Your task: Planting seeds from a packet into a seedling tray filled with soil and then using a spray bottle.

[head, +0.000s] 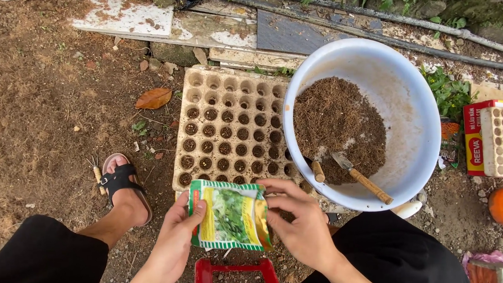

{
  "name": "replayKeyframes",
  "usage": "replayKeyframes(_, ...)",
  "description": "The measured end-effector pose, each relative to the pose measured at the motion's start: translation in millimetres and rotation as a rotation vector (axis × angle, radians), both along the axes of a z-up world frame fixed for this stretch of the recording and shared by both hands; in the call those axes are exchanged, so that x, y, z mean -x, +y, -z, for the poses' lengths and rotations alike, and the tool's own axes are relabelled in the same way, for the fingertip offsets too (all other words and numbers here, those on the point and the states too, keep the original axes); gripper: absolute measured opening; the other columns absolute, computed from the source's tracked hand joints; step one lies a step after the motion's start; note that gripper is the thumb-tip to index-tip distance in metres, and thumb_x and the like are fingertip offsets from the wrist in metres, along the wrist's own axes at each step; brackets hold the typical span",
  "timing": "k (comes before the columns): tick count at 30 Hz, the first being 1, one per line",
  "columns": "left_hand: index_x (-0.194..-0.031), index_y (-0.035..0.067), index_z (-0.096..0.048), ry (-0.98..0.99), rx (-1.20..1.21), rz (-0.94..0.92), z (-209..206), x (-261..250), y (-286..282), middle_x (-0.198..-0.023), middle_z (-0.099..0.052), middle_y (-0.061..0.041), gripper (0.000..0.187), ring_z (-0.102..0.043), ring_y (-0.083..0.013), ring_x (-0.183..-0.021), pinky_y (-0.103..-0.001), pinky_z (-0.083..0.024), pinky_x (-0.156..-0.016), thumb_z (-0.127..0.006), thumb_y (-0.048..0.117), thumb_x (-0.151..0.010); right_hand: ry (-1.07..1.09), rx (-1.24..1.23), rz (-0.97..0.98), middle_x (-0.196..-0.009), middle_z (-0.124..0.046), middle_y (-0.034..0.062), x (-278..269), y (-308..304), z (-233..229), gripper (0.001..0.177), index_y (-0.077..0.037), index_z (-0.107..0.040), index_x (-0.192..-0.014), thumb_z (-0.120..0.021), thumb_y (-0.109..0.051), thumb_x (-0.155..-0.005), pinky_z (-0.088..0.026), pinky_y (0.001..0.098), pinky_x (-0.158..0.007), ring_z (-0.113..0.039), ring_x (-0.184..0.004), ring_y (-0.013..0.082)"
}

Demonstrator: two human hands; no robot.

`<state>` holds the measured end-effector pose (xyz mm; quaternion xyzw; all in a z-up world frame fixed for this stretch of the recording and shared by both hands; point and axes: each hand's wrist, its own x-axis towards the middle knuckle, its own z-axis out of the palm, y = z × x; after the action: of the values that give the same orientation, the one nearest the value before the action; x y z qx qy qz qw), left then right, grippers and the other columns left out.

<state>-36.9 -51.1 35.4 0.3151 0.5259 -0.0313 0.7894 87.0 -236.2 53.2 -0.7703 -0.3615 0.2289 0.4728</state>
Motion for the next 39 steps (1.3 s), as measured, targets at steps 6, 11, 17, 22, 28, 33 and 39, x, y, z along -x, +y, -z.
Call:
replayKeyframes(6, -0.111, 0.003, -0.063, -0.13, -0.223, -0.112, 34.0, 19.6, 30.1, -0.109, -0.072, -0.011, 0.013, -0.065, -0.0255, -0.098, -0.037, -0.049, -0.081, -0.056, 0.009, -0.102, 0.053, 0.044, 0.387, -0.087, -0.081, 0.0078, 5.3, -0.5, 7.8, 0.017, -0.006, -0.075, -0.102, -0.068, -0.018, -0.093, -0.066, 0.0245, -0.054, -0.079, -0.059, 0.0159)
replayKeyframes(11, -0.116, 0.007, -0.056, -0.195, -0.288, -0.346, 18.2, 19.6, 44.0, -0.121, -0.065, -0.007, 0.015, -0.063, -0.0215, -0.103, -0.039, -0.054, -0.083, -0.053, 0.014, -0.103, -0.09, 0.3, 0.294, -0.096, -0.082, 0.006, -4.2, 6.4, 47.2, 0.017, -0.007, -0.075, -0.107, -0.07, -0.013, -0.093, -0.066, 0.024, -0.057, -0.08, -0.066, 0.0145)
replayKeyframes(17, -0.112, 0.011, -0.056, -0.259, -0.285, -0.456, -8.5, 13.5, 43.0, -0.123, -0.065, -0.004, 0.01, -0.062, -0.0192, -0.108, -0.04, -0.054, -0.09, -0.054, 0.016, -0.103, -0.146, 0.312, 0.209, -0.103, -0.078, 0.0133, -19.0, 42.5, 80.2, 0.016, -0.001, -0.073, -0.109, -0.063, -0.005, -0.097, -0.058, 0.023, -0.049, -0.064, -0.052, 0.0129)
replayKeyframes(22, -0.12, 0.006, -0.053, -0.262, -0.274, -0.506, -23.8, 1.1, 47.0, -0.128, -0.066, -0.011, 0.022, -0.065, -0.0261, -0.109, -0.048, -0.058, -0.084, -0.053, 0.016, -0.1, -0.243, 0.214, 0.161, -0.105, -0.076, 0.0197, -38.9, 73.1, 91.3, 0.018, 0.006, -0.072, -0.111, -0.062, -0.001, -0.098, -0.067, 0.0296, -0.071, -0.077, -0.079, 0.0267)
replayKeyframes(28, -0.12, 0.008, -0.054, -0.214, -0.224, -0.509, -23.9, -0.2, 47.4, -0.131, -0.065, -0.009, 0.02, -0.061, -0.0223, -0.115, -0.041, -0.053, -0.095, -0.05, 0.013, -0.101, -0.229, 0.279, 0.197, -0.121, -0.073, 0.0219, -47.8, 79.0, 96.7, 0.025, 0.005, -0.07, -0.119, -0.061, -0.003, -0.097, -0.065, 0.0385, -0.087, -0.077, -0.095, 0.0325)
replayKeyframes(33, -0.116, 0.008, -0.054, -0.235, -0.234, -0.496, -16.5, 2.6, 44.6, -0.124, -0.066, -0.008, 0.013, -0.062, -0.0212, -0.109, -0.041, -0.055, -0.092, -0.05, 0.013, -0.104, -0.149, 0.329, 0.231, -0.13, -0.068, 0.0243, -44.6, 81.4, 83.5, 0.032, 0.002, -0.067, -0.127, -0.059, -0.006, -0.098, -0.059, 0.0298, -0.042, -0.04, -0.032, 0.0105)
replayKeyframes(39, -0.118, 0.009, -0.058, -0.271, -0.222, -0.475, -7.6, -3.0, 41.0, -0.123, -0.067, -0.006, 0.018, -0.062, -0.0195, -0.105, -0.04, -0.054, -0.09, -0.054, 0.014, -0.101, -0.134, 0.245, 0.197, -0.119, -0.073, 0.0184, -39.0, 76.4, 73.8, 0.027, 0.001, -0.07, -0.122, -0.061, -0.003, -0.097, -0.046, 0.0247, -0.036, -0.046, -0.038, 0.0092)
